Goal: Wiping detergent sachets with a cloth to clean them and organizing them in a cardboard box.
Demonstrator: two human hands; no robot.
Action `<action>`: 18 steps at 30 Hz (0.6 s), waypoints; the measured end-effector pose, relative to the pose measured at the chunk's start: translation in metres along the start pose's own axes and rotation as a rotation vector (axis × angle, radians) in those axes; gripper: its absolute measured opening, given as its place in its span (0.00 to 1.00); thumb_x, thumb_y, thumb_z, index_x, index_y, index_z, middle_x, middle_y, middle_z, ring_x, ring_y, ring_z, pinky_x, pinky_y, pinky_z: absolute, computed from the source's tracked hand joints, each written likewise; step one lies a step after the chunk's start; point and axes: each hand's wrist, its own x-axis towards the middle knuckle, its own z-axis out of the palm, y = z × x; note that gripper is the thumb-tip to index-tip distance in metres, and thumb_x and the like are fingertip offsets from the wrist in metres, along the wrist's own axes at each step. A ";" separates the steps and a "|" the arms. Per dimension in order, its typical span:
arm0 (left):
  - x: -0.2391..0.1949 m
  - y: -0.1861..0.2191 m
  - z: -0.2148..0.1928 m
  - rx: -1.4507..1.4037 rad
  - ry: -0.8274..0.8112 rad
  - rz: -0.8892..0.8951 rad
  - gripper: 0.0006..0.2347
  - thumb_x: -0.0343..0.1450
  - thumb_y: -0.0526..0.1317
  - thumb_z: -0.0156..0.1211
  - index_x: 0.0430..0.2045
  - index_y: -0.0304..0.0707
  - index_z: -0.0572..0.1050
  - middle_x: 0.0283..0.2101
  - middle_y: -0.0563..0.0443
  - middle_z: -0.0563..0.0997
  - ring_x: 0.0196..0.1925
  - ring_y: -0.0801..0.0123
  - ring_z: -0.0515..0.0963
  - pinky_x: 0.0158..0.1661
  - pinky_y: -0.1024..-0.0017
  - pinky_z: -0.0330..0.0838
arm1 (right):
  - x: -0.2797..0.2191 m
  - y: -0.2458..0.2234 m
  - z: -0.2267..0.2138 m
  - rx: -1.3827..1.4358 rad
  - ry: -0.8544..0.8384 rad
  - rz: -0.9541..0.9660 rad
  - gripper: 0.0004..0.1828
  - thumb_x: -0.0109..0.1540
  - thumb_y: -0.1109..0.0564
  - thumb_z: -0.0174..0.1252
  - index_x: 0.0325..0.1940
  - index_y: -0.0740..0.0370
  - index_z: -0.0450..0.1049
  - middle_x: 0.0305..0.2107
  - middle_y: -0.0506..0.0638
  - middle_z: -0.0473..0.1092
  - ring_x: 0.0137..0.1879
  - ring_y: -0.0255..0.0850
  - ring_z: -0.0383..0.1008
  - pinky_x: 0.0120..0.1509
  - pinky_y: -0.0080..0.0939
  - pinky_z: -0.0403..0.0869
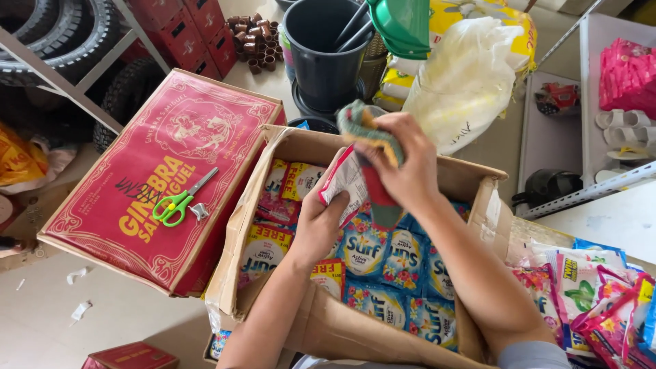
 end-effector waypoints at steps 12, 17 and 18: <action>0.000 -0.006 -0.001 0.058 0.067 0.070 0.20 0.68 0.26 0.39 0.57 0.29 0.58 0.56 0.30 0.65 0.60 0.48 0.60 0.58 0.50 0.55 | 0.000 -0.010 0.008 0.244 0.011 0.196 0.17 0.52 0.54 0.67 0.42 0.55 0.70 0.42 0.51 0.70 0.48 0.49 0.73 0.52 0.46 0.68; 0.000 0.001 -0.001 0.083 0.066 0.079 0.22 0.67 0.25 0.41 0.59 0.28 0.55 0.57 0.31 0.65 0.60 0.50 0.61 0.58 0.50 0.56 | 0.000 -0.027 0.007 0.358 -0.141 0.359 0.22 0.48 0.51 0.69 0.44 0.47 0.72 0.34 0.42 0.70 0.44 0.32 0.70 0.52 0.37 0.67; 0.000 0.003 0.000 0.100 0.062 0.077 0.23 0.66 0.24 0.42 0.58 0.27 0.54 0.56 0.30 0.66 0.60 0.51 0.62 0.57 0.50 0.56 | -0.002 -0.025 0.011 0.391 -0.142 0.487 0.21 0.49 0.52 0.68 0.44 0.45 0.71 0.30 0.41 0.70 0.38 0.29 0.69 0.48 0.35 0.68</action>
